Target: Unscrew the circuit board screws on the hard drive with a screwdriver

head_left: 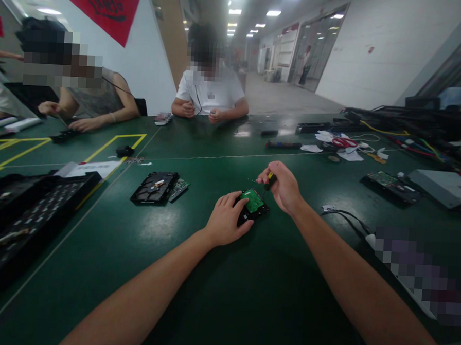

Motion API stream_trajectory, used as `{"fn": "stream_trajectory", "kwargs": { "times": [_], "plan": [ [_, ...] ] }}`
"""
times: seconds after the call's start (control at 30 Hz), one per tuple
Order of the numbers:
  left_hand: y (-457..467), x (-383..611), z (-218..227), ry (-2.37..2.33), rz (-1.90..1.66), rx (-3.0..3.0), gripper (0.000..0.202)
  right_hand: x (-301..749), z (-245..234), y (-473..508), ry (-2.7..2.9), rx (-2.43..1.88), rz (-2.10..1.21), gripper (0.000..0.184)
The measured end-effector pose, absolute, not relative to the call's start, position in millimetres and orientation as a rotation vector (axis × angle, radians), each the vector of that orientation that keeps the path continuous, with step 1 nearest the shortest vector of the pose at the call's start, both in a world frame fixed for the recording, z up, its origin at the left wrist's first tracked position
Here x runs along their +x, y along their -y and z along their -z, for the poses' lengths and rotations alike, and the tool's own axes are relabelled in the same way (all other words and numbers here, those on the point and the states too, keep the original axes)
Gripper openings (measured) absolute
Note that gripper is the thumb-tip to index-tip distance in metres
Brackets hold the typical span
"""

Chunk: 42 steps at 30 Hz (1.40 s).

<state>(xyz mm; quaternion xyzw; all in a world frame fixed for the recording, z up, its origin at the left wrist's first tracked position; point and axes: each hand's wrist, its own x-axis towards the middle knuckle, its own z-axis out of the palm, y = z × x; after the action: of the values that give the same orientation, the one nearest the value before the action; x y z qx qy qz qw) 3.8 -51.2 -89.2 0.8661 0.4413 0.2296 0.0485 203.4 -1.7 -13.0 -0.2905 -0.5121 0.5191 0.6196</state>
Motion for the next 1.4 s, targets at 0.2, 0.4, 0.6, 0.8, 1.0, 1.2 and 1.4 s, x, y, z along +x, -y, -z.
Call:
{"fn": "stream_trajectory", "kwargs": {
  "times": [0.2, 0.4, 0.6, 0.8, 1.0, 1.2, 1.4],
  "plan": [
    [51.1, 3.6, 89.5, -1.349, -0.695, 2.646, 0.066, 204.1, 11.3, 2.2, 1.155, -0.684, -1.241, 0.035],
    [50.6, 3.2, 90.4, -1.342, -0.703, 2.644, 0.065, 204.7, 11.8, 0.8, 1.199, -0.685, -1.266, 0.040],
    [51.0, 2.6, 90.1, -1.344, -0.703, 2.645, 0.066, 203.1, 12.2, 1.7, 1.212, -0.692, -1.260, 0.048],
    [51.2, 3.3, 89.7, -1.350, -0.700, 2.645, 0.066, 203.2, 14.5, 0.5, 1.129, -0.624, -1.310, 0.049],
    [51.2, 3.8, 89.9, -1.347, -0.702, 2.648, 0.066, 204.4, 17.3, -1.5, 1.145, -0.650, -1.244, 0.035],
    [51.5, 3.5, 89.6, -1.350, -0.701, 2.657, 0.065, 205.1, 17.1, 0.0, 1.175, -0.693, -1.218, 0.032],
    [51.1, 4.2, 89.9, -1.360, -0.692, 2.658, 0.066, 208.6, 16.8, -1.3, 1.239, -0.752, -1.162, 0.032]
  ]
}}
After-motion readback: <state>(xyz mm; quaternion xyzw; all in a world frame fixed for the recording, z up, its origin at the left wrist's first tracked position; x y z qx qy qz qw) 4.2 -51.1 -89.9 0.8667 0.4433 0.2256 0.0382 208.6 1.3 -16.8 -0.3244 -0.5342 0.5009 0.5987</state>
